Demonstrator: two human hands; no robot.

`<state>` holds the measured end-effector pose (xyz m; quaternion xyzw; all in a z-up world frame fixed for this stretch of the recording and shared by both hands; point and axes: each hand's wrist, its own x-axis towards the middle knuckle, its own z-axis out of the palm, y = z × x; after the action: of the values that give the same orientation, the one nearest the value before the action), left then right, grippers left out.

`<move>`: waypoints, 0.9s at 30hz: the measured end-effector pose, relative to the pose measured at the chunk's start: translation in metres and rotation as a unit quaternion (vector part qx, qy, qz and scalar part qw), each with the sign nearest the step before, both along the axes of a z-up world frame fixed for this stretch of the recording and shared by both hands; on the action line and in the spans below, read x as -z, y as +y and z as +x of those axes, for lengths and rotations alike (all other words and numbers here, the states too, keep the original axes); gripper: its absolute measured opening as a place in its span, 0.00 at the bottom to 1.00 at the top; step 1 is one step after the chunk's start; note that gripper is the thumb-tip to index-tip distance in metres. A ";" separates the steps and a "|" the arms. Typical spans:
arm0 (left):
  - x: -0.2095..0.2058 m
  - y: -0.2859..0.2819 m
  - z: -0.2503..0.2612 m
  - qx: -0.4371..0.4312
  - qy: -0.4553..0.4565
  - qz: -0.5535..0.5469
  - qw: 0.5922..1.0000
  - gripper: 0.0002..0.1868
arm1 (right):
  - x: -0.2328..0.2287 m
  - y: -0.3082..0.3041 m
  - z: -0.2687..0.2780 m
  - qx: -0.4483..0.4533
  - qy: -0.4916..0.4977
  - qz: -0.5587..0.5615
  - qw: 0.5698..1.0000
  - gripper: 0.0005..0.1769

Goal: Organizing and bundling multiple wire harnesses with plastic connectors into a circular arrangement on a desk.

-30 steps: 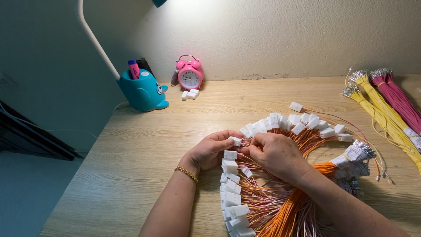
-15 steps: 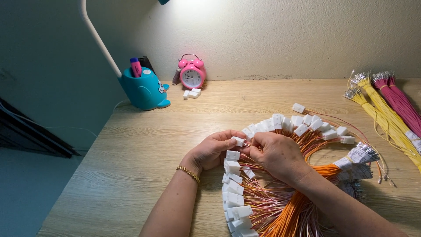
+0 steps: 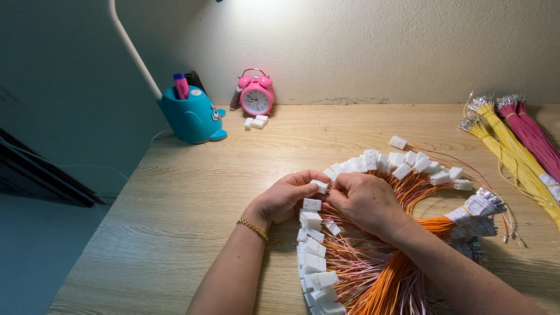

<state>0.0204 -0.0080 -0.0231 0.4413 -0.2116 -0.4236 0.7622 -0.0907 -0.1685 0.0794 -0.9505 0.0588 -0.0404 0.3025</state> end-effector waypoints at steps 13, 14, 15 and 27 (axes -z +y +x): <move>-0.010 0.000 -0.006 0.002 -0.014 0.015 1.000 0.14 | 0.015 -0.006 0.005 -0.015 -0.028 -0.005 0.999 0.11; -0.010 -0.001 -0.007 -0.002 -0.021 0.017 1.000 0.14 | 0.017 -0.007 0.006 -0.016 -0.036 0.005 0.999 0.11; -0.009 -0.001 -0.008 -0.007 -0.028 0.018 0.999 0.14 | 0.020 -0.008 0.006 -0.018 -0.042 0.014 0.999 0.10; -0.006 -0.001 -0.005 -0.009 -0.023 0.016 1.000 0.14 | 0.005 -0.007 -0.001 -0.042 -0.019 0.034 0.998 0.09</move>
<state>0.0153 -0.0087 -0.0172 0.4651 -0.2181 -0.4096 0.7539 -0.0920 -0.1755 0.0749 -0.9402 0.0147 -0.0435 0.3374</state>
